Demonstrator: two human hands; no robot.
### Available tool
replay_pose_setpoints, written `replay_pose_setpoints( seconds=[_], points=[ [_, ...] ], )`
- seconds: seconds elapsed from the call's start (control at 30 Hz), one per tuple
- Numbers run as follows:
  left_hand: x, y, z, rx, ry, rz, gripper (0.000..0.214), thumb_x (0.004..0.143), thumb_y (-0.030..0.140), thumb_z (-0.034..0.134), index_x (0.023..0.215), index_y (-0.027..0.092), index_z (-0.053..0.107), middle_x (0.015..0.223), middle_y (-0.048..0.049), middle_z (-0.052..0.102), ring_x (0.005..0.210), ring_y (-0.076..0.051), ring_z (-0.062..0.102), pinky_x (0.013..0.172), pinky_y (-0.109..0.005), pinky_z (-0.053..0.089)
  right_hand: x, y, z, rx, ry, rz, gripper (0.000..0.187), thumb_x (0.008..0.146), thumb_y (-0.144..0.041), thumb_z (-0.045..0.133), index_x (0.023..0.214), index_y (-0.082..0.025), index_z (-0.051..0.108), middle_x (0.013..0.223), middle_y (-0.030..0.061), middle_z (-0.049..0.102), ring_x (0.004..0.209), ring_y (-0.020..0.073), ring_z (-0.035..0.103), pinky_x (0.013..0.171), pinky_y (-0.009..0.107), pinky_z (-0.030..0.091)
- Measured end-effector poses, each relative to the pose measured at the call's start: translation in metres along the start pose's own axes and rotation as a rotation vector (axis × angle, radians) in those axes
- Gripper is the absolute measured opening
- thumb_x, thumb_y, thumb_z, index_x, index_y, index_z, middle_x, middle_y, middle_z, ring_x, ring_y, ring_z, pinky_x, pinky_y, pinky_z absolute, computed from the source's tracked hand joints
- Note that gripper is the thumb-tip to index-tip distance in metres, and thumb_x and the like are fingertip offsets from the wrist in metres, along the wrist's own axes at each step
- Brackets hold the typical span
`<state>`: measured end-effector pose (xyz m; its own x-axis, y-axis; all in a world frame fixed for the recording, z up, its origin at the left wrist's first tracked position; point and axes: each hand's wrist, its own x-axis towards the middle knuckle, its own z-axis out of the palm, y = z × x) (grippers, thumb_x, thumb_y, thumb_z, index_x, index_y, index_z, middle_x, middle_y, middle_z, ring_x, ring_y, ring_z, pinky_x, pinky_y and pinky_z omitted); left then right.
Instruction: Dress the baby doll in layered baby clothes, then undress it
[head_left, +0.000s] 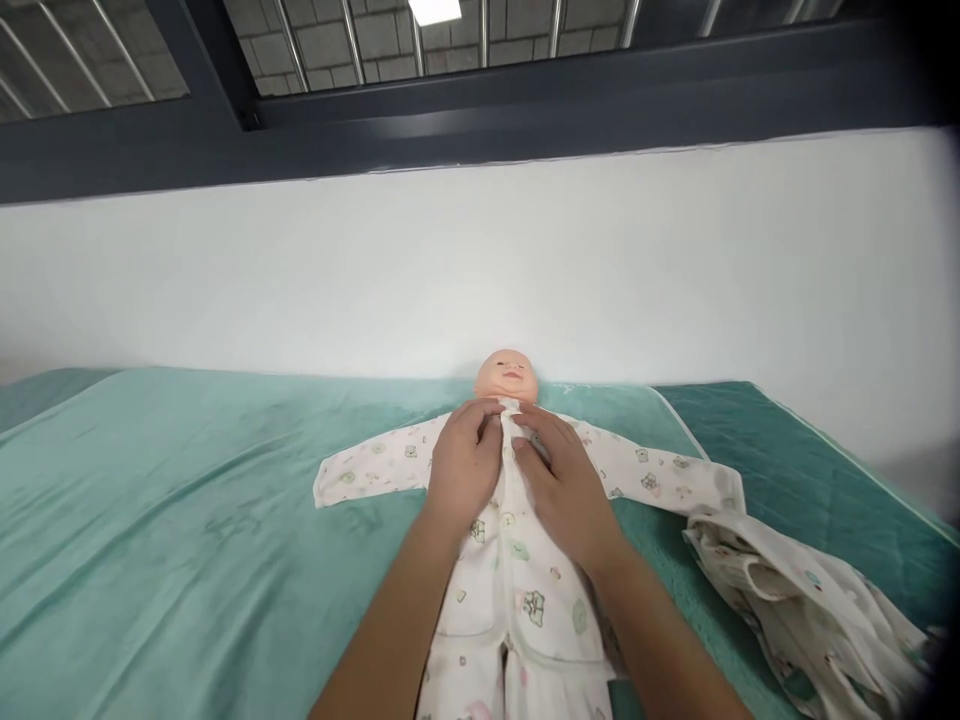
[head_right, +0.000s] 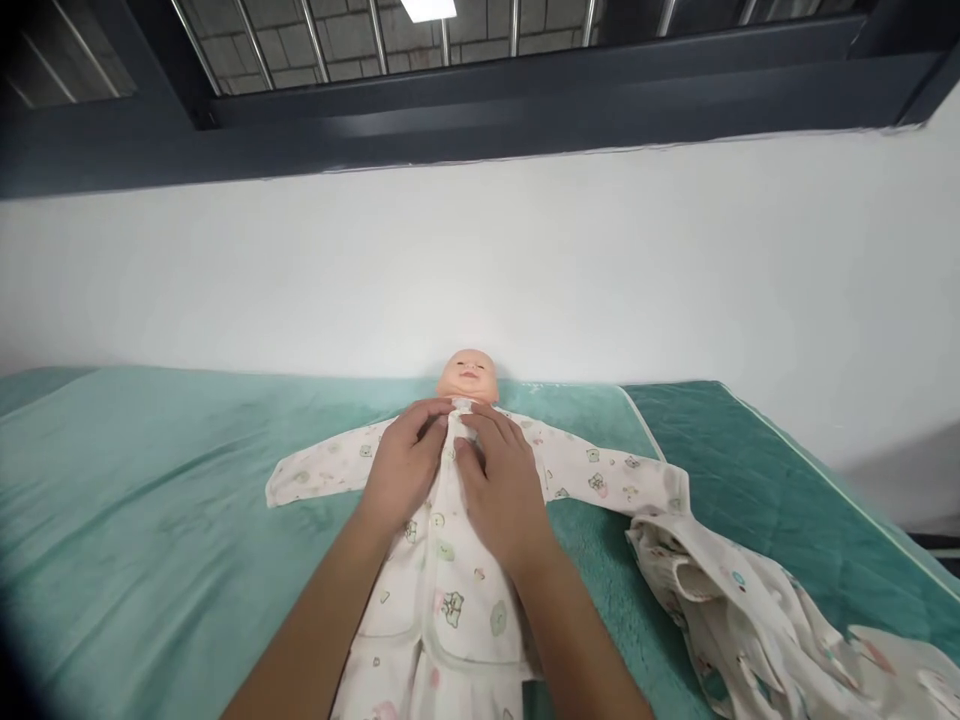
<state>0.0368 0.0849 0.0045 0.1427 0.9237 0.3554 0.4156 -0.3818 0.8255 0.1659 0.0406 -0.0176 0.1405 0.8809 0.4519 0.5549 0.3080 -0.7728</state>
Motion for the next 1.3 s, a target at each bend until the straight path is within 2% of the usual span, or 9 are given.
replay_pose_setpoints(
  seconds=[0.17, 0.6, 1.3],
  points=[
    [0.0, 0.0018, -0.0002, -0.012, 0.011, -0.054, 0.027, 0.088, 0.016, 0.047, 0.1, 0.023, 0.069, 0.113, -0.0027, 0.071, 0.108, -0.019, 0.064, 0.102, -0.036, 0.047, 0.0006, 0.0017, 0.0011, 0.01, 0.011, 0.023, 0.026, 0.096, -0.031, 0.047, 0.116, -0.028, 0.062, 0.139, 0.003, 0.058, 0.131, 0.0239, 0.05, 0.111, 0.048, 0.039],
    [0.0003, 0.0027, 0.0002, -0.042, 0.0, -0.001, 0.032, 0.088, 0.013, 0.045, 0.1, 0.024, 0.072, 0.116, -0.0017, 0.07, 0.113, -0.018, 0.063, 0.105, -0.033, 0.045, 0.0008, 0.0056, -0.0005, -0.043, -0.029, -0.035, 0.03, 0.098, -0.032, 0.044, 0.12, -0.027, 0.063, 0.14, 0.0031, 0.057, 0.132, 0.0235, 0.048, 0.113, 0.047, 0.037],
    [-0.0008, 0.0024, 0.0004, -0.058, -0.008, 0.01, 0.038, 0.087, 0.01, 0.043, 0.106, 0.024, 0.074, 0.119, -0.0018, 0.07, 0.113, -0.018, 0.062, 0.105, -0.033, 0.047, 0.0002, 0.0022, -0.0006, 0.01, 0.008, 0.026, 0.026, 0.095, -0.031, 0.048, 0.117, -0.029, 0.062, 0.137, 0.0014, 0.06, 0.13, 0.024, 0.049, 0.111, 0.048, 0.037]
  ],
)
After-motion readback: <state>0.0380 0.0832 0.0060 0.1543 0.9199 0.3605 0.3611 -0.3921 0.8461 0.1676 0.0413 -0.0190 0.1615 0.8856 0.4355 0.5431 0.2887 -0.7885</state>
